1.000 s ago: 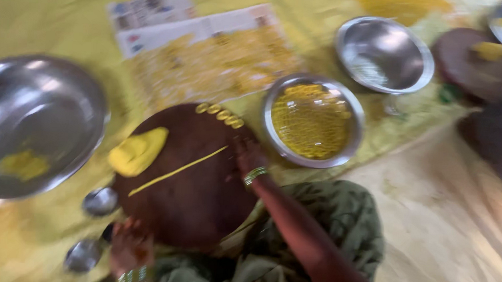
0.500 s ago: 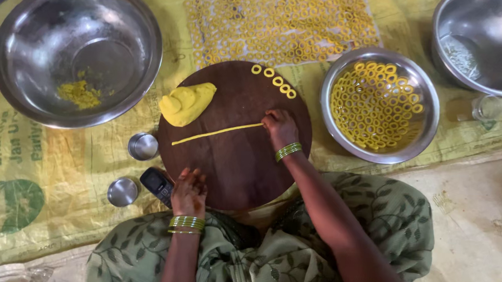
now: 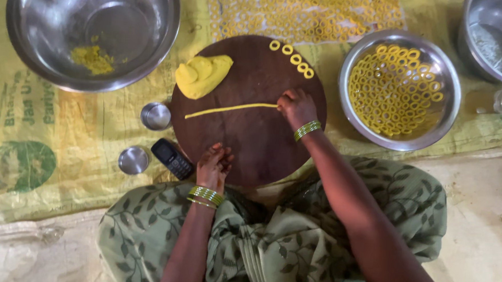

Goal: The person sits on the floor and shapes yellow dough into small rings by hand. They roll a long strip of dough, cut it into short pieces, and form each piece into a ring, placing the finished rings into a metal bowl. The person also cleans the wooden board with a small metal cup.

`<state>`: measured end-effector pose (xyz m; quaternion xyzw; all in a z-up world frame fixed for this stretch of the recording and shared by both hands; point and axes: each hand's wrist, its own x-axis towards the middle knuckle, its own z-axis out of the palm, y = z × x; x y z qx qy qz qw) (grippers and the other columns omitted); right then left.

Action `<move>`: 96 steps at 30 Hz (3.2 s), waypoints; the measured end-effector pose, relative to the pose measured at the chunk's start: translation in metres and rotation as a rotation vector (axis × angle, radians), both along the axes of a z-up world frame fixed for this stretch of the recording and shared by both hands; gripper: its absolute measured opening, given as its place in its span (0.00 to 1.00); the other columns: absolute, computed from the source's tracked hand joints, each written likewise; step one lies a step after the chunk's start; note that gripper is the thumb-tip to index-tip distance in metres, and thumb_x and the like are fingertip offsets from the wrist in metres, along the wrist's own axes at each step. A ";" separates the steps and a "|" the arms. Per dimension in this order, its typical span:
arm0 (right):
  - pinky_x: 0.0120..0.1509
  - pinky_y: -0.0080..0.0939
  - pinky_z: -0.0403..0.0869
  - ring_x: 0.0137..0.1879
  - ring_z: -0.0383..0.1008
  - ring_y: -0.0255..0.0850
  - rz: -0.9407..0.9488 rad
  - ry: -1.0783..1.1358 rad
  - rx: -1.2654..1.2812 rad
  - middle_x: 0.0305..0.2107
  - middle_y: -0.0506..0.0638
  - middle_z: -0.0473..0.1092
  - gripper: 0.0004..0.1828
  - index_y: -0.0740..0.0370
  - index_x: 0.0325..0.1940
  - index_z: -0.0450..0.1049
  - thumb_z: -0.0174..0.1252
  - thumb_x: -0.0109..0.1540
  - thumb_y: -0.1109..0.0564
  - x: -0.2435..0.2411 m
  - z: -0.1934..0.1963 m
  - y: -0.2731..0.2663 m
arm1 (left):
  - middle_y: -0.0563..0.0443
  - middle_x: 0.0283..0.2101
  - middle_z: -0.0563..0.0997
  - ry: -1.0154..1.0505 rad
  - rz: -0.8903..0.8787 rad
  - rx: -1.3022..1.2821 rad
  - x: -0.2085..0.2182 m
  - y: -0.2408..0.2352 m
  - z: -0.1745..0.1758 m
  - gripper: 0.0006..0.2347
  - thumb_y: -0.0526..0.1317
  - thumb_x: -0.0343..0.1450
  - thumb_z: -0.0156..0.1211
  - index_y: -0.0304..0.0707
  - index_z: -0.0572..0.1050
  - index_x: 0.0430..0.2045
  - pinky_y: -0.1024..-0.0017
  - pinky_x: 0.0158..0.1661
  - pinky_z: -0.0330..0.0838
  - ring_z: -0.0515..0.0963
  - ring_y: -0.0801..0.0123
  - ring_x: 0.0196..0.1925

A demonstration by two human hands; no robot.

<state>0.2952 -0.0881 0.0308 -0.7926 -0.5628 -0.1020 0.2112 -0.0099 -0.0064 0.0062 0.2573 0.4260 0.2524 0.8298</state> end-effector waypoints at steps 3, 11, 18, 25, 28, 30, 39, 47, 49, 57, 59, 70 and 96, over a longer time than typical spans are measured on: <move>0.48 0.52 0.73 0.45 0.75 0.47 -0.021 0.132 -0.050 0.32 0.45 0.75 0.07 0.53 0.32 0.80 0.71 0.55 0.54 -0.008 0.004 -0.012 | 0.52 0.44 0.82 -0.082 0.011 -0.071 -0.010 -0.002 0.006 0.10 0.39 0.72 0.59 0.46 0.74 0.47 0.68 0.40 0.72 0.81 0.67 0.42; 0.44 0.46 0.80 0.40 0.81 0.45 -0.186 1.755 -0.060 0.37 0.57 0.79 0.12 0.66 0.47 0.79 0.64 0.63 0.57 -0.079 0.014 -0.053 | 0.46 0.46 0.83 -0.182 -0.251 -0.441 0.051 -0.022 0.012 0.16 0.50 0.72 0.57 0.38 0.74 0.46 0.61 0.51 0.72 0.81 0.59 0.49; 0.46 0.47 0.80 0.44 0.82 0.47 -0.443 2.045 0.048 0.40 0.58 0.79 0.16 0.66 0.53 0.76 0.60 0.63 0.57 -0.110 0.034 -0.069 | 0.48 0.53 0.82 -0.241 -0.183 -0.287 0.048 -0.013 0.011 0.12 0.40 0.75 0.56 0.39 0.75 0.51 0.65 0.54 0.72 0.80 0.64 0.55; 0.44 0.48 0.78 0.43 0.79 0.44 -0.532 2.088 0.298 0.41 0.53 0.78 0.16 0.62 0.55 0.73 0.61 0.63 0.58 -0.107 0.026 -0.046 | 0.45 0.57 0.80 -0.539 0.015 -0.166 0.054 0.001 0.029 0.12 0.29 0.76 0.52 0.35 0.74 0.54 0.60 0.63 0.71 0.78 0.59 0.62; 0.44 0.47 0.79 0.42 0.80 0.44 -0.544 2.160 0.160 0.39 0.54 0.79 0.16 0.63 0.52 0.76 0.59 0.64 0.53 -0.118 0.025 -0.036 | 0.43 0.57 0.79 -0.535 0.025 -0.111 0.060 0.006 0.036 0.13 0.28 0.76 0.52 0.33 0.73 0.55 0.58 0.64 0.71 0.78 0.57 0.62; 0.45 0.45 0.77 0.42 0.80 0.43 -0.462 2.157 0.228 0.39 0.53 0.79 0.17 0.65 0.52 0.77 0.60 0.66 0.50 -0.123 0.026 -0.030 | 0.41 0.57 0.79 -0.540 -0.004 -0.082 0.063 0.008 0.038 0.13 0.28 0.76 0.52 0.32 0.73 0.55 0.57 0.64 0.72 0.79 0.55 0.62; 0.49 0.43 0.77 0.45 0.79 0.40 -0.393 2.095 0.438 0.41 0.51 0.79 0.14 0.66 0.52 0.78 0.64 0.64 0.57 -0.117 0.039 -0.026 | 0.42 0.54 0.81 -0.402 -0.012 -0.107 0.062 -0.003 0.031 0.10 0.32 0.78 0.53 0.31 0.76 0.53 0.59 0.57 0.76 0.81 0.57 0.57; 0.49 0.41 0.77 0.47 0.79 0.39 -0.370 2.106 0.458 0.44 0.51 0.77 0.15 0.65 0.55 0.75 0.63 0.65 0.60 -0.119 0.032 -0.030 | 0.47 0.58 0.79 -0.329 0.019 -0.181 0.061 -0.002 0.029 0.12 0.31 0.77 0.53 0.31 0.74 0.55 0.63 0.56 0.74 0.78 0.60 0.59; 0.45 0.41 0.77 0.46 0.79 0.40 -0.402 2.097 0.444 0.43 0.49 0.77 0.16 0.64 0.57 0.74 0.62 0.64 0.61 -0.117 0.027 -0.031 | 0.46 0.57 0.79 -0.364 0.026 -0.189 0.061 -0.002 0.032 0.13 0.31 0.77 0.53 0.31 0.73 0.57 0.62 0.57 0.74 0.79 0.58 0.60; 0.45 0.43 0.77 0.45 0.80 0.41 -0.409 2.220 0.334 0.42 0.51 0.78 0.14 0.64 0.56 0.75 0.58 0.67 0.58 -0.127 0.029 -0.029 | 0.44 0.56 0.79 -0.540 0.000 -0.155 0.060 0.002 0.046 0.15 0.29 0.79 0.50 0.28 0.68 0.62 0.60 0.63 0.73 0.77 0.56 0.64; 0.48 0.43 0.77 0.46 0.80 0.40 -0.343 2.189 0.390 0.43 0.52 0.78 0.13 0.64 0.55 0.76 0.58 0.68 0.57 -0.125 0.031 -0.029 | 0.44 0.56 0.80 -0.515 -0.028 -0.169 0.059 0.002 0.047 0.15 0.30 0.79 0.51 0.29 0.69 0.62 0.63 0.57 0.74 0.78 0.57 0.62; 0.49 0.42 0.78 0.46 0.80 0.40 -0.318 2.127 0.528 0.45 0.53 0.79 0.11 0.61 0.52 0.77 0.61 0.66 0.57 -0.118 0.039 -0.028 | 0.47 0.41 0.84 -0.016 -0.201 -0.389 0.062 -0.001 0.029 0.14 0.46 0.76 0.56 0.36 0.75 0.49 0.68 0.41 0.74 0.81 0.64 0.44; 0.41 0.36 0.75 0.39 0.78 0.34 -0.372 1.948 0.316 0.36 0.46 0.78 0.12 0.62 0.53 0.78 0.63 0.66 0.56 -0.120 0.027 -0.027 | 0.53 0.45 0.81 -0.137 0.011 0.079 0.065 0.001 0.034 0.15 0.29 0.75 0.61 0.36 0.75 0.57 0.75 0.43 0.77 0.82 0.71 0.47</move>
